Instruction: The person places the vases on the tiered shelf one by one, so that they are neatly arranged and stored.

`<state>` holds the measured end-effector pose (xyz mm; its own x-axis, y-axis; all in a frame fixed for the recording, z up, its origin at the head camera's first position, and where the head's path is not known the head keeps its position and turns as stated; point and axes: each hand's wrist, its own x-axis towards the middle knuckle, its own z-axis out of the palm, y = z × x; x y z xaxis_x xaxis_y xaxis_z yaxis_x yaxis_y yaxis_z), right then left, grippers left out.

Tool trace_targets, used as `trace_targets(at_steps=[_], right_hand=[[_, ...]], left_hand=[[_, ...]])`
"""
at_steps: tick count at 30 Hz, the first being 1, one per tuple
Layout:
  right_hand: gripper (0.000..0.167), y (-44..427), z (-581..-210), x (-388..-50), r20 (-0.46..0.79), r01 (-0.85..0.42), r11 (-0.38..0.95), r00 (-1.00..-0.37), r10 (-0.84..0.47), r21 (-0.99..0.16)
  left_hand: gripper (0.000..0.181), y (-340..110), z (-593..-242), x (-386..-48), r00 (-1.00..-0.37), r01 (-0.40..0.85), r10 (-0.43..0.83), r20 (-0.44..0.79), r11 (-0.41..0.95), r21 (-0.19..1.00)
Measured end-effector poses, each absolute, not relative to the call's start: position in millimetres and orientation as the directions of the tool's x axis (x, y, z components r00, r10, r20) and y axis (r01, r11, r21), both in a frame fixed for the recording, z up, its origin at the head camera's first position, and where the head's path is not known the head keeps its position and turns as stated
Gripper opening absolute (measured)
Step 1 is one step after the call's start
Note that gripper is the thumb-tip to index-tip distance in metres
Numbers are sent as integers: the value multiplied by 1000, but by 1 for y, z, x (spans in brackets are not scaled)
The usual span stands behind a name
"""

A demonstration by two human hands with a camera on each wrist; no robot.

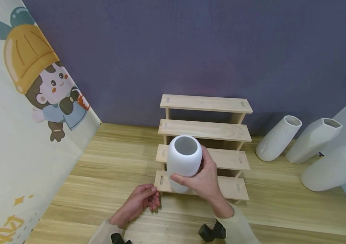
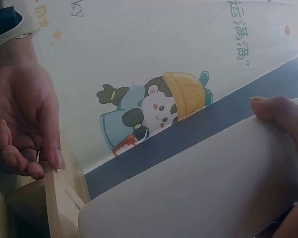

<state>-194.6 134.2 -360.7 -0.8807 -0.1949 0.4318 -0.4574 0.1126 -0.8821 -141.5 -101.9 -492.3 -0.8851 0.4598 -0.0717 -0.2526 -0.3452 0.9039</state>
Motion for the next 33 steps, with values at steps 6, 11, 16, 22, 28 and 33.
trace_targets(at_steps=[6,11,16,22,28,33], right_hand=[[91,129,-366,-195,446,-469,92,-874,-191,-879],[91,126,-370,-195,449,-469,90,-875,-180,-879],[91,123,-373,-195,440,-461,100,-880,-178,-882],[91,121,-375,-195,448,-469,85,-874,-189,-879],[94,117,-376,-195,451,-475,90,-870,-201,-876],[95,115,-375,-197,445,-473,109,-871,-206,-875]], left_hand=[[26,-101,-492,-141,-884,-251,462,-72,-339,907],[25,-101,-492,-142,-886,-247,457,-73,-333,910],[26,-101,-493,-141,-887,-244,457,-71,-331,912],[26,-101,-492,-140,-886,-245,458,-74,-327,913],[26,-102,-493,-140,-883,-247,463,-73,-329,911],[27,-102,-493,-141,-888,-238,454,-70,-326,915]])
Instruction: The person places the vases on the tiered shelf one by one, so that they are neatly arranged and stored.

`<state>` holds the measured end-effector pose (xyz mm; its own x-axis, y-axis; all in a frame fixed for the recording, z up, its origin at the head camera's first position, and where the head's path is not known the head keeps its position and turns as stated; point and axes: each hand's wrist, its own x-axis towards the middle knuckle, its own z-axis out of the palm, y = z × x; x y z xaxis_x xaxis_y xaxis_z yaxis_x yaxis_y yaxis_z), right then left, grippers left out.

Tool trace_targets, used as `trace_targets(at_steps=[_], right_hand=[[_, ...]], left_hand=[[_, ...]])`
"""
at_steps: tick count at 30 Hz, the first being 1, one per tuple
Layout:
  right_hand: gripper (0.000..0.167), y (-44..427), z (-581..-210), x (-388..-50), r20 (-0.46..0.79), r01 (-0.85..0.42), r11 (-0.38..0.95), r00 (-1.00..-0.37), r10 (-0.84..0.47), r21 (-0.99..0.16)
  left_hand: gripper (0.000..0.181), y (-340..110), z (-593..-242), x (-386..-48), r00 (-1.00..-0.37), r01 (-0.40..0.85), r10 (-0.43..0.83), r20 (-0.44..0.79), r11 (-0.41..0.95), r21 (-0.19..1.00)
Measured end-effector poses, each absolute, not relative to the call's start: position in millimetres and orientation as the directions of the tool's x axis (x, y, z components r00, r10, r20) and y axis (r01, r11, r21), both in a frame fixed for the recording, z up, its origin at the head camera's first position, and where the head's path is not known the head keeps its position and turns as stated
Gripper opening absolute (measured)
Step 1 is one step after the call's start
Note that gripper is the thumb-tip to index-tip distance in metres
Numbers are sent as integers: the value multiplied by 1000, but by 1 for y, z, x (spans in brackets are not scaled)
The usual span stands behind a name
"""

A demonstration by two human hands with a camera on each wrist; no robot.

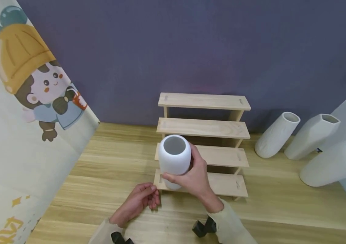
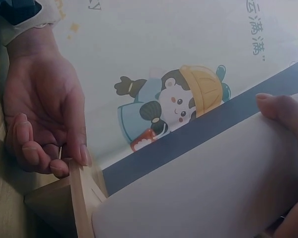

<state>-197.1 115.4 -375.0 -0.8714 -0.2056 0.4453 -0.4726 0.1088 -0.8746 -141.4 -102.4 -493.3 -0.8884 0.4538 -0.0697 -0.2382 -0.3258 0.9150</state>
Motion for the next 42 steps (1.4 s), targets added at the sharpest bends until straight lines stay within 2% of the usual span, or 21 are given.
trace_targets(at_steps=[16,34,42], right_hand=[[98,115,-367,-197,428,-461,99,-871,-243,-882],[104,120,-365,-191,311,-373,175,-900,-304,-911],[109,123,-363,-192,324,-394,165,-884,-337,-904]], left_hand=[[29,-102,-487,-140,-894,-221,445,-57,-326,919],[28,-103,-489,-137,-879,-251,473,-67,-338,907],[30,-103,-489,-139,-872,-258,485,-65,-343,903]])
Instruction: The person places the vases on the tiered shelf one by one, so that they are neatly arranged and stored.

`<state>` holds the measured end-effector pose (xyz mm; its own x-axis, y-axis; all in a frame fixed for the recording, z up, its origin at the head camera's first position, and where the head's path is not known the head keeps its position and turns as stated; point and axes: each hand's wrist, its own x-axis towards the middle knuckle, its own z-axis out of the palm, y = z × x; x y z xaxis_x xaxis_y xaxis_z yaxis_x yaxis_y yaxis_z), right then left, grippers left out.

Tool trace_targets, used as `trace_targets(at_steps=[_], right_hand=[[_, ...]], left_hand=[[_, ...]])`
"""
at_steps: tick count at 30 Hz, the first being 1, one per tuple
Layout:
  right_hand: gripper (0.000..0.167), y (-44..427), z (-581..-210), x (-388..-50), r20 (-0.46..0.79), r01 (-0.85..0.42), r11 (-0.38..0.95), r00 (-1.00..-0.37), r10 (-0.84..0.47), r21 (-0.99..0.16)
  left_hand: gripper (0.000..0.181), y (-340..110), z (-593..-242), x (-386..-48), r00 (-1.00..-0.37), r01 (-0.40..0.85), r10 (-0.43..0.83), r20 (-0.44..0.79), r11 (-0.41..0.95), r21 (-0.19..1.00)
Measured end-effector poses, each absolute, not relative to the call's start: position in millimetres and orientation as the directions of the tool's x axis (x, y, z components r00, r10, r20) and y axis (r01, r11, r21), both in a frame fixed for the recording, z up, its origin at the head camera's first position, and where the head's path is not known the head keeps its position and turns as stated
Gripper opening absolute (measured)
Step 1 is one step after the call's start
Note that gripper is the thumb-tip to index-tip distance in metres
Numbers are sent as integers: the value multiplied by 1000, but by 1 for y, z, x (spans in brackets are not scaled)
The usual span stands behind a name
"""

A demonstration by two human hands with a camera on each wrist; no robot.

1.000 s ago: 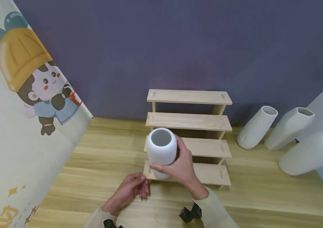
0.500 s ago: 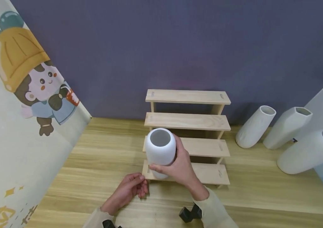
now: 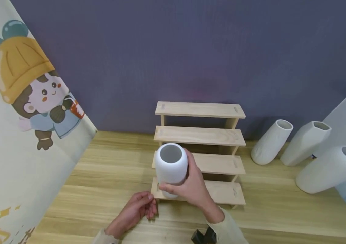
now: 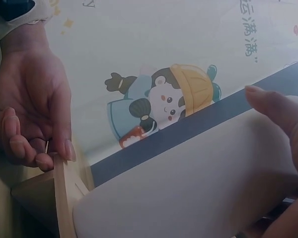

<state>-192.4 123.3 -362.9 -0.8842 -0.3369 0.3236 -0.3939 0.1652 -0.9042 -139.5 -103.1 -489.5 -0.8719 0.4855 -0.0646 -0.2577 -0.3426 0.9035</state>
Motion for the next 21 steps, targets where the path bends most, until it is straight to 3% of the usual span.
trace_targets(at_steps=[9,21], right_hand=[[108,136,-360,-189,298,-376,192,-891,-341,-907],[101,175,-361,-190,325,-415,248,-885,-335,-875]], left_hand=[[30,-103,-491,-138,-884,-214,467,-29,-348,913],[29,-103,-488,-139,-877,-247,476,-61,-339,908]])
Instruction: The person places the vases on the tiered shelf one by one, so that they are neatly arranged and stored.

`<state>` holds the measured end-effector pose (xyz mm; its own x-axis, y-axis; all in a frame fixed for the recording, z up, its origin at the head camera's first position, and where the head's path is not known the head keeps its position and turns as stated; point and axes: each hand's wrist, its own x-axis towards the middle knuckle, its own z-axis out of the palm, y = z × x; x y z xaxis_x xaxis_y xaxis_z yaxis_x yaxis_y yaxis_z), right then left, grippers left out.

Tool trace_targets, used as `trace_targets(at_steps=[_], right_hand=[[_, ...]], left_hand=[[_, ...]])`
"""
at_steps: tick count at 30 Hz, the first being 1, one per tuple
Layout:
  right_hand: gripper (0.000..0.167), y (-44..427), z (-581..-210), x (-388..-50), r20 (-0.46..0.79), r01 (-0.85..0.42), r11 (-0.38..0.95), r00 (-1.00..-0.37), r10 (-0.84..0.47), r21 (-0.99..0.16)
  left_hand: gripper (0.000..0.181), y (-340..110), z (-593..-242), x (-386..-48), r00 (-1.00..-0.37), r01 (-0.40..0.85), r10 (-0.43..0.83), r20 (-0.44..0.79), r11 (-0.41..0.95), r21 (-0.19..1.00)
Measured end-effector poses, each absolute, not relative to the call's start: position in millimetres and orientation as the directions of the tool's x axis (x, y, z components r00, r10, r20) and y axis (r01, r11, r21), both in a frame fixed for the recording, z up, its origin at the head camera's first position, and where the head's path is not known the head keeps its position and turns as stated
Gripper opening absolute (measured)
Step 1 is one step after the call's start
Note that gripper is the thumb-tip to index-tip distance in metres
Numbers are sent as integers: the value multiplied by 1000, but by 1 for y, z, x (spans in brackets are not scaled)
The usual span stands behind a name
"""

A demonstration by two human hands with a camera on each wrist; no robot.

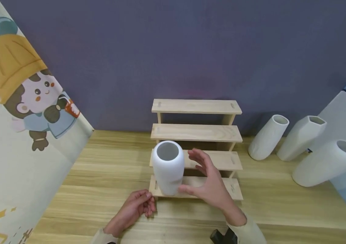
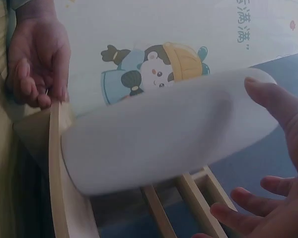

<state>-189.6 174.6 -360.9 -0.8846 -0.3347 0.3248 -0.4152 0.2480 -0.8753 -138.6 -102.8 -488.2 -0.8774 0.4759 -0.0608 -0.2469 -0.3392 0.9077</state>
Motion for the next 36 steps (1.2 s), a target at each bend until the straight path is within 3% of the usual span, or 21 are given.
trace_targets(at_steps=[6,21,36], right_hand=[[97,198,-362,-193,334,-421,304,-894,-300,-855],[83,238,-358,-201,431,-469,266,-882,-192,-842],[76,277,-352,-203,420,-407,361,-907,-47,-839]], left_hand=[[29,-104,-488,-138,-881,-249,469,-67,-339,907],[29,-104,-485,-137,-877,-255,476,-66,-345,904],[28,-103,-484,-134,-882,-258,464,-85,-325,910]])
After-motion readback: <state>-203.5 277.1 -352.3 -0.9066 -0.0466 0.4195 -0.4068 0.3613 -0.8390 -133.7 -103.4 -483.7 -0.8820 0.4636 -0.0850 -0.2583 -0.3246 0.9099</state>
